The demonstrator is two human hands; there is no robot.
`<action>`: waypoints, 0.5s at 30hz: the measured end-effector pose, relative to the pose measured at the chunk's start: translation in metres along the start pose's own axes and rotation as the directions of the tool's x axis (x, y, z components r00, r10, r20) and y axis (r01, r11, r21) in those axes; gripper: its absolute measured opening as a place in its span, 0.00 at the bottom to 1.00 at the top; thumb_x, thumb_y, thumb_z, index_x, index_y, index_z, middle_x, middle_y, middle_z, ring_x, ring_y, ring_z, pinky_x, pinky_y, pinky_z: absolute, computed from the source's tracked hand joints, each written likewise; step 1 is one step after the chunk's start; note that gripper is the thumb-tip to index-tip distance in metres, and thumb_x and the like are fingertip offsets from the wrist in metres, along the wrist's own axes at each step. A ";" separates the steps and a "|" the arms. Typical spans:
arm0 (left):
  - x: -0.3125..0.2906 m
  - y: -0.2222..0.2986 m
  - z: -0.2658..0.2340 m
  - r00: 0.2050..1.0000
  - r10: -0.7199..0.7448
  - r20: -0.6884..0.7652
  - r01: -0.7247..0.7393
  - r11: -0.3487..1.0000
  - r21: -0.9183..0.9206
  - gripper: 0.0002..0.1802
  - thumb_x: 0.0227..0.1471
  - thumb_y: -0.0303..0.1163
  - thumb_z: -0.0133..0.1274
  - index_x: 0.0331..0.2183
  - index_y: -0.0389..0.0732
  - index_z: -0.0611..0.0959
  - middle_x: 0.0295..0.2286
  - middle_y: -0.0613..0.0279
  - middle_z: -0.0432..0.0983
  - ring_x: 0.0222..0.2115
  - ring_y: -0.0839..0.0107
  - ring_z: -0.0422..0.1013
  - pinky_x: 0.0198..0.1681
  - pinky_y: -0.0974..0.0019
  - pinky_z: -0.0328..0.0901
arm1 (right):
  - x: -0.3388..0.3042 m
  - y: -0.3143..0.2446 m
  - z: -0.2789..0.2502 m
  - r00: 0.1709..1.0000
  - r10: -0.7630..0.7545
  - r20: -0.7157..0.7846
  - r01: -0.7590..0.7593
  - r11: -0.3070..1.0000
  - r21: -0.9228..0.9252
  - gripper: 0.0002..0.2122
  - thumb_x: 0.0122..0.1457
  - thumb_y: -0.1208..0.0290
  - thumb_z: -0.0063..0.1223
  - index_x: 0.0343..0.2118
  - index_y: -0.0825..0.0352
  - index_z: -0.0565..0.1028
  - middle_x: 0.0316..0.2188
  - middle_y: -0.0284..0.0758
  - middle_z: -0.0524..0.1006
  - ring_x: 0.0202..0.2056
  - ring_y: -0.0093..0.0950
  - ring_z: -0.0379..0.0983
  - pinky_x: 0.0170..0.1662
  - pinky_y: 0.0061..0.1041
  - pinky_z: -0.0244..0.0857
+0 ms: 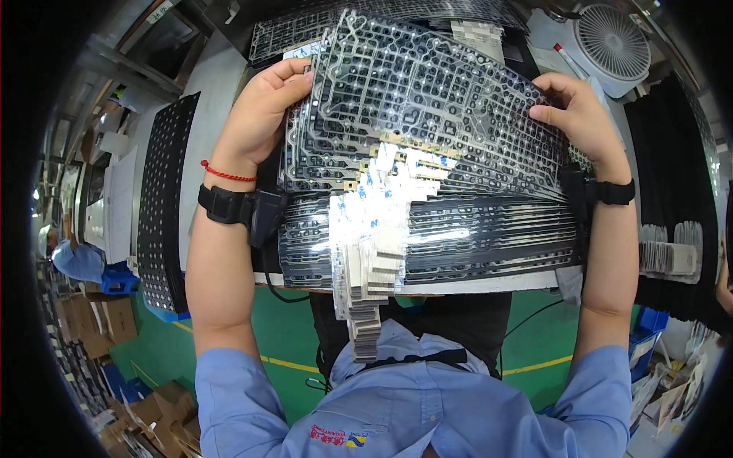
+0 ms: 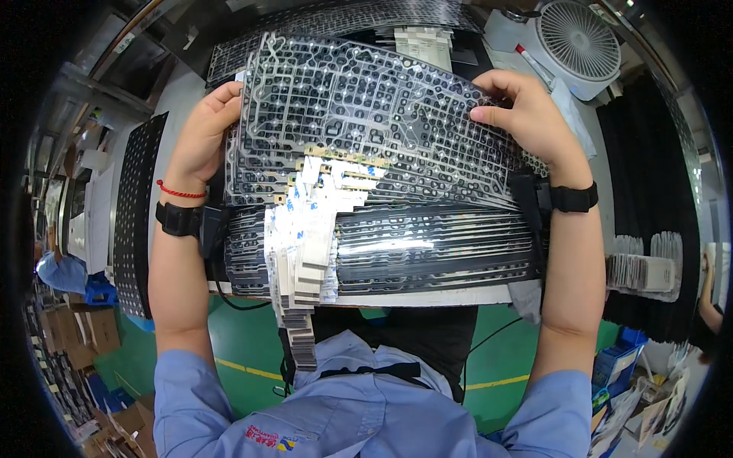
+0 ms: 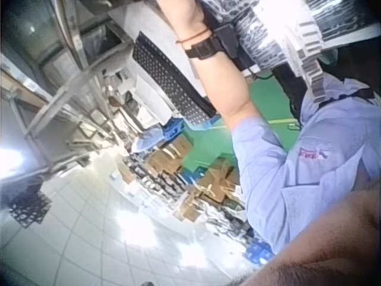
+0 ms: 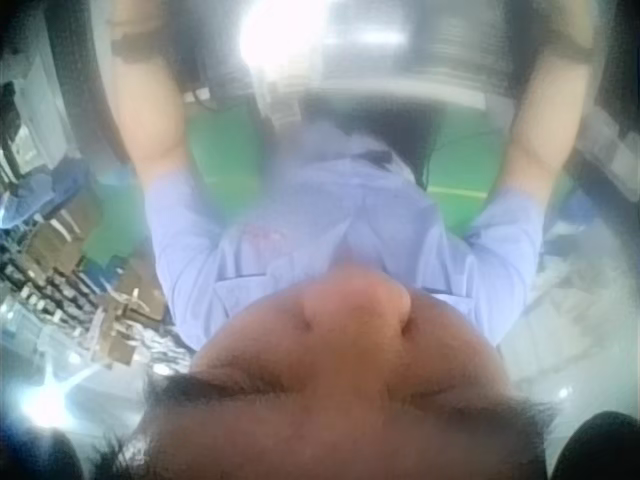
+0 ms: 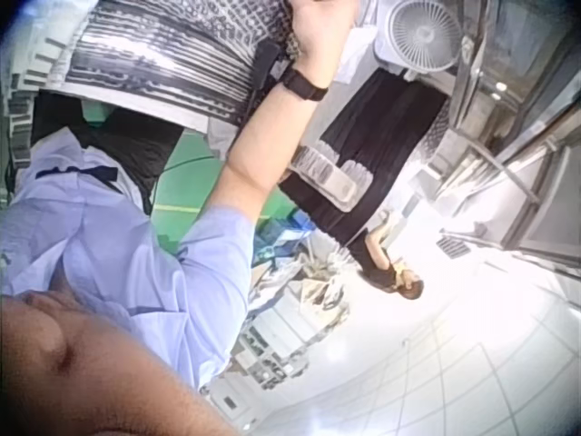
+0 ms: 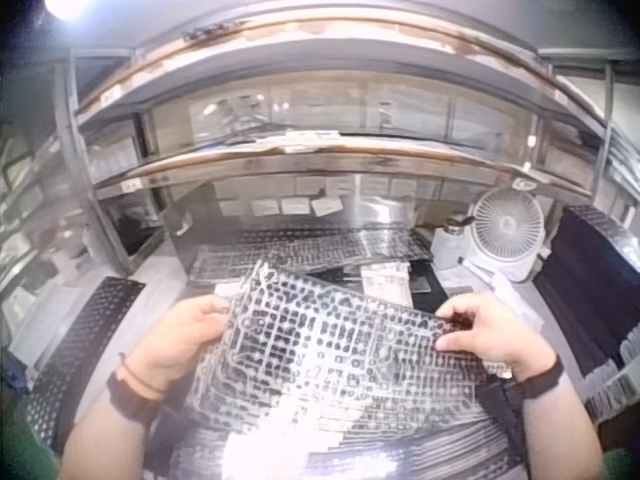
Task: Inspecting and sorting layers of keyboard membrane components at a factory workstation.
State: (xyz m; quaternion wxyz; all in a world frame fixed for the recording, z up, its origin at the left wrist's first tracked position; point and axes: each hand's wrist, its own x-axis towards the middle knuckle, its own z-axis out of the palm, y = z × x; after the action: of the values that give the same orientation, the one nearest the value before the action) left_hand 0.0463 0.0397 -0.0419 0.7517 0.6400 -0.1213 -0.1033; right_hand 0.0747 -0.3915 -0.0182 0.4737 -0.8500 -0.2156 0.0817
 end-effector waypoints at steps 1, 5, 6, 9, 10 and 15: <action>-0.001 0.000 -0.001 1.000 -0.029 0.001 0.029 0.999 -0.014 0.15 0.64 0.29 0.50 0.50 0.32 0.77 0.43 0.59 0.81 0.39 0.78 0.78 0.45 0.73 0.72 | 0.000 0.000 0.002 1.000 0.003 0.015 -0.003 1.000 0.025 0.08 0.55 0.79 0.62 0.38 0.71 0.78 0.32 0.26 0.77 0.36 0.17 0.71 0.44 0.21 0.66; -0.003 0.008 0.008 0.993 -0.116 0.031 0.117 0.992 -0.054 0.19 0.64 0.28 0.51 0.54 0.32 0.75 0.44 0.59 0.81 0.41 0.77 0.78 0.47 0.72 0.72 | 0.002 0.003 0.004 0.998 0.035 0.058 -0.032 0.998 -0.046 0.10 0.56 0.79 0.61 0.41 0.71 0.77 0.36 0.27 0.77 0.40 0.18 0.72 0.48 0.21 0.65; -0.005 0.010 0.010 0.991 -0.129 0.041 0.132 0.990 -0.059 0.20 0.63 0.28 0.51 0.55 0.32 0.75 0.45 0.60 0.81 0.41 0.77 0.78 0.47 0.72 0.72 | 0.002 0.005 0.005 0.997 0.032 0.068 -0.029 0.998 -0.047 0.11 0.56 0.79 0.61 0.42 0.71 0.76 0.37 0.28 0.77 0.41 0.19 0.72 0.49 0.22 0.65; -0.004 0.009 0.011 0.995 -0.101 0.013 0.101 0.995 0.000 0.20 0.62 0.27 0.52 0.55 0.32 0.76 0.44 0.60 0.81 0.41 0.77 0.77 0.48 0.72 0.71 | 0.002 0.005 0.006 0.994 0.049 0.093 -0.046 0.998 -0.032 0.13 0.57 0.79 0.60 0.45 0.71 0.76 0.40 0.29 0.77 0.44 0.19 0.71 0.52 0.22 0.64; -0.003 0.008 0.010 0.996 -0.093 0.007 0.093 0.996 0.015 0.20 0.62 0.27 0.52 0.54 0.32 0.76 0.44 0.59 0.81 0.41 0.77 0.77 0.48 0.72 0.71 | 0.002 0.005 0.006 0.993 0.059 0.100 -0.057 0.998 -0.025 0.14 0.57 0.78 0.60 0.46 0.71 0.75 0.41 0.29 0.78 0.45 0.19 0.71 0.53 0.23 0.64; -0.002 0.004 0.007 0.997 -0.069 -0.044 0.071 0.997 0.041 0.17 0.61 0.26 0.54 0.50 0.32 0.78 0.43 0.59 0.82 0.40 0.78 0.78 0.47 0.72 0.72 | 0.001 0.003 0.008 0.999 0.018 0.046 -0.017 0.999 -0.029 0.15 0.56 0.76 0.62 0.46 0.71 0.77 0.41 0.30 0.79 0.44 0.21 0.72 0.52 0.23 0.64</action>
State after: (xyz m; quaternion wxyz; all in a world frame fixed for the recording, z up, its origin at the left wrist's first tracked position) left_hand 0.0418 0.0346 -0.0369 0.7364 0.6615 -0.0851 -0.1133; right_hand 0.0736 -0.3862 -0.0246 0.4555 -0.8564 -0.2204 0.1025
